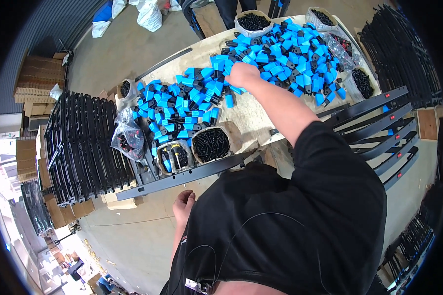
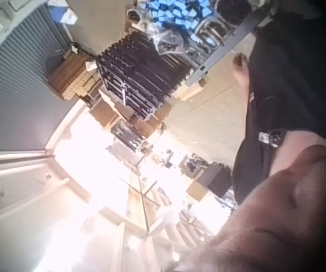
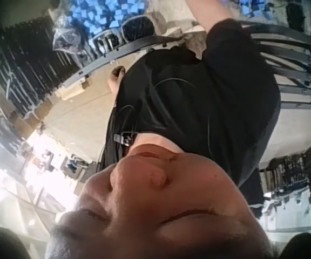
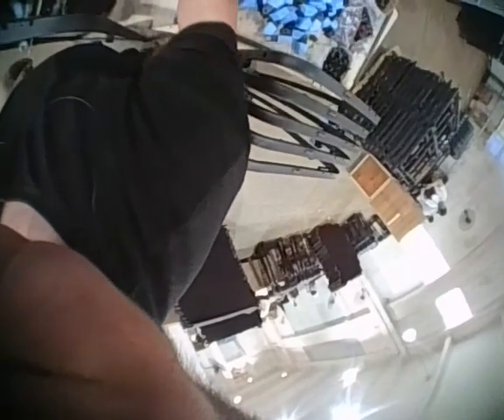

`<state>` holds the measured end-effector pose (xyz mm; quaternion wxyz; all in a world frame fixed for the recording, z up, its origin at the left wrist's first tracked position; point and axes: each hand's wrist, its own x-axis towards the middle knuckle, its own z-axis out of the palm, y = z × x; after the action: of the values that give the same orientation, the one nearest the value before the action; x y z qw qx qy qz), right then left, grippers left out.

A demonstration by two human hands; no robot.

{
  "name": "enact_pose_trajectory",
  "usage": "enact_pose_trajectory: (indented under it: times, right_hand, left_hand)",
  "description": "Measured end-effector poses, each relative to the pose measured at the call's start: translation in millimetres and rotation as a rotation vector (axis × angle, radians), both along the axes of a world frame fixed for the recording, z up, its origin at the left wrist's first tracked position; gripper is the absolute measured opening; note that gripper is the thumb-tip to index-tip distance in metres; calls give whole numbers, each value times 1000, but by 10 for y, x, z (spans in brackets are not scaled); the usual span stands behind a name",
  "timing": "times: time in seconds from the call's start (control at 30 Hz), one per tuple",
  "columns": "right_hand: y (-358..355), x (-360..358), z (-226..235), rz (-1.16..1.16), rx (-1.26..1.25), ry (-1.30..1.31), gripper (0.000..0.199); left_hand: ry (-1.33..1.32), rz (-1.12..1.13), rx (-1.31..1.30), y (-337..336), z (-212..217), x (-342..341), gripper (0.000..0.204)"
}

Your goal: Assemble metal furniture frames by attaching plastic end caps and securing them with screws.

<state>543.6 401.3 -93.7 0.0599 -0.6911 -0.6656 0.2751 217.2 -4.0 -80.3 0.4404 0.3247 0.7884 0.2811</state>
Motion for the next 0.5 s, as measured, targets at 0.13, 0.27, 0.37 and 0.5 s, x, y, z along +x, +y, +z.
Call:
enact_pose_trajectory:
  times: [0.13, 0.27, 0.37, 0.5]
  right_hand:
    - [106, -108, -148, 90, -114, -184, 31]
    - [31, -136, -186, 9, -157, -70, 40]
    - [-150, 42, -540, -142, -161, 394, 42]
    - [-1104, 277, -554, -329, -328, 886, 39]
  left_hand:
    - [68, -32, 15, 24, 92, 122, 23]
    - [-30, 55, 16, -170, -15, 41, 24]
    - [45, -8, -3, -121, 12, 48, 24]
    - [59, -34, 41, -17, -54, -44, 25]
